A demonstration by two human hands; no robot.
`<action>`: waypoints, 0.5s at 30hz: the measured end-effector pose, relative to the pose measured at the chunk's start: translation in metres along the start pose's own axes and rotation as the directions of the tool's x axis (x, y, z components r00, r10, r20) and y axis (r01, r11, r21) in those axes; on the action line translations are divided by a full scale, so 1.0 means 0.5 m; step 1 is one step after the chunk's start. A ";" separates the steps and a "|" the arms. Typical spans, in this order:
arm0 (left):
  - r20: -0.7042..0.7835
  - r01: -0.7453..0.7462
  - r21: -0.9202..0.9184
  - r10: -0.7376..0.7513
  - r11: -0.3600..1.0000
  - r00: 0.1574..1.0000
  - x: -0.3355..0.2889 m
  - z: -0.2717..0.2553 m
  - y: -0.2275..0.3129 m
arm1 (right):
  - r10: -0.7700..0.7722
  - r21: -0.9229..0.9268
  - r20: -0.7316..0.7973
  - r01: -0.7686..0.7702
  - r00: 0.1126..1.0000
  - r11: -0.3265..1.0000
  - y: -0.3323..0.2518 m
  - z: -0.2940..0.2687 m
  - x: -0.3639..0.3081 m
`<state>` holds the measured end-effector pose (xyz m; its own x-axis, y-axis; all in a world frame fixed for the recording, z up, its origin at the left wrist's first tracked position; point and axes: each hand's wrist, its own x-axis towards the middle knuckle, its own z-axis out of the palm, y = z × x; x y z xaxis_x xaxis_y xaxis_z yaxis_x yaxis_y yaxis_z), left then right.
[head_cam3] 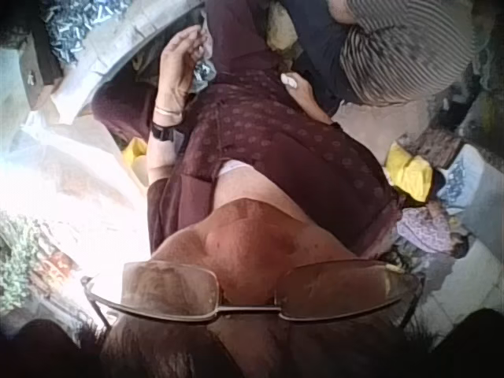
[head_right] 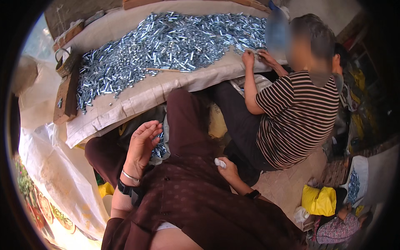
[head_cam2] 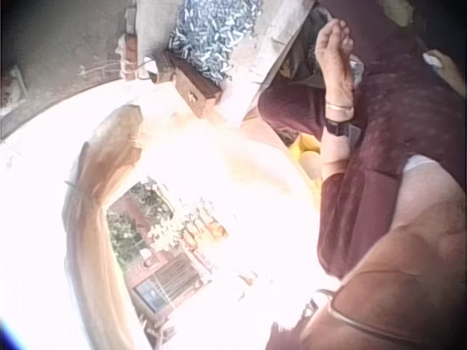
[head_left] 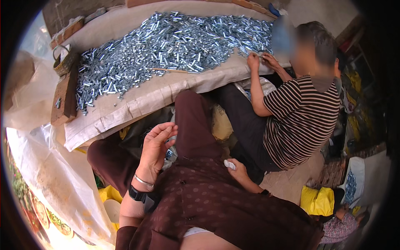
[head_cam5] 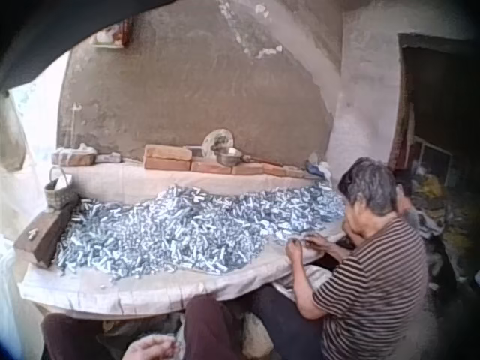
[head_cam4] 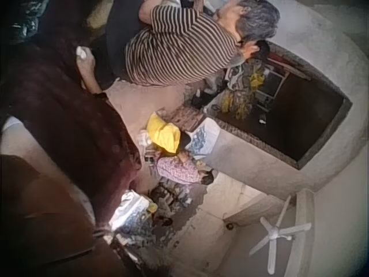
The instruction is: Inspecting and sorting small metal components on a workbench.
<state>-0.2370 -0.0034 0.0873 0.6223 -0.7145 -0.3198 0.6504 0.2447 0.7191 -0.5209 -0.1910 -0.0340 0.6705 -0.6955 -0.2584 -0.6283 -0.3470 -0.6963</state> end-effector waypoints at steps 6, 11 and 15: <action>0.065 0.026 -0.002 -0.026 1.000 0.998 0.003 0.023 -0.018 | 0.198 0.317 0.272 -0.282 0.942 0.905 0.072 -0.003 -0.044; 0.069 0.033 -0.008 -0.032 0.999 0.997 -0.007 0.020 -0.026 | 0.305 0.206 0.689 -0.581 0.657 0.787 0.007 -0.105 -0.071; 0.070 0.037 0.000 -0.037 0.999 0.997 -0.013 0.024 -0.032 | 0.124 0.234 0.470 -0.259 0.874 0.937 0.000 -0.028 -0.050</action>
<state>-0.2569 -0.0104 0.0853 0.5657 -0.7671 -0.3026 0.6734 0.2180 0.7064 -0.5432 -0.1824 -0.0178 0.6935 -0.3552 -0.6268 -0.6700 0.0019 -0.7424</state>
